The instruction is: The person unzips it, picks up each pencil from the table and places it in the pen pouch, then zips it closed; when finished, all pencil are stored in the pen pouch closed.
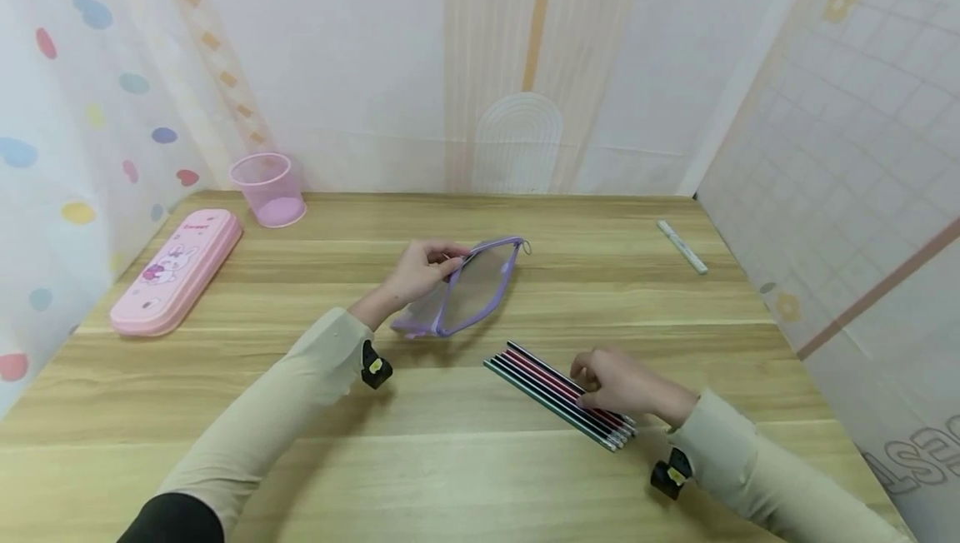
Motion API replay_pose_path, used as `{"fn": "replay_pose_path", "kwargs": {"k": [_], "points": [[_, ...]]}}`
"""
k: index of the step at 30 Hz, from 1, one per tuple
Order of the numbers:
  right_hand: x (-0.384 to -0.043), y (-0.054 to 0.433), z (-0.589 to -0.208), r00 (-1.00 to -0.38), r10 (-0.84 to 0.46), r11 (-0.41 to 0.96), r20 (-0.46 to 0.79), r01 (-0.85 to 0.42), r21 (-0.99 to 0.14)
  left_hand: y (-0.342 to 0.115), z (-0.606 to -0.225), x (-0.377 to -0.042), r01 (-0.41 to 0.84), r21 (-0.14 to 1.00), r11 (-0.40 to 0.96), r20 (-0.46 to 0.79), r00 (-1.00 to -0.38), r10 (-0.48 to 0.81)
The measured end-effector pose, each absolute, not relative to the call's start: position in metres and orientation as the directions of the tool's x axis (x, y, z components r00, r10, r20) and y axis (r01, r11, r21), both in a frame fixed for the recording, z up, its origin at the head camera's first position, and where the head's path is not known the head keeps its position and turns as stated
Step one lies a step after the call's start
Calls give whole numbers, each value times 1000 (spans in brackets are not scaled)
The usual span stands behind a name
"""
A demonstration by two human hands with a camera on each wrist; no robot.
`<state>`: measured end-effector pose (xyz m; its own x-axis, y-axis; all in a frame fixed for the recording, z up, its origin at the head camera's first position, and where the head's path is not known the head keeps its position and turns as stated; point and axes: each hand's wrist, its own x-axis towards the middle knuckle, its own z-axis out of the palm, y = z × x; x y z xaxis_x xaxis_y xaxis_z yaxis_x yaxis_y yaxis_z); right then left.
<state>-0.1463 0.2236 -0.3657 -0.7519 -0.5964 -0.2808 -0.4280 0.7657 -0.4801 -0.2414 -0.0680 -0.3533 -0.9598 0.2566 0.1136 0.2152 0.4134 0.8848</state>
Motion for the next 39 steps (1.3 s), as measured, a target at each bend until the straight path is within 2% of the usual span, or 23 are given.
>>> {"fn": "replay_pose_path", "kwargs": {"k": [12,24,28,32,39], "points": [[-147,236,-375,-745,-625,694,-231,-396,-601,-73,-349,-242,221,876,429,118,-960,254],[-150,226,-368,-779,-582,726,-235,-367,-582,-78,-347,-244,228,861,455,126,-962,242],[-159,220,-367,-793,-590,663,-150,-370,-651,-79,-348,-245,226,869,441,123,-961,249],[-171,209,-364,-843,-538,579,-20,-351,-736,-79,-347,-245,220,883,416,122,-961,249],[-184,191,-361,-916,-401,408,11,-190,-893,-78,-345,-243,194,893,406,98,-964,245]]}}
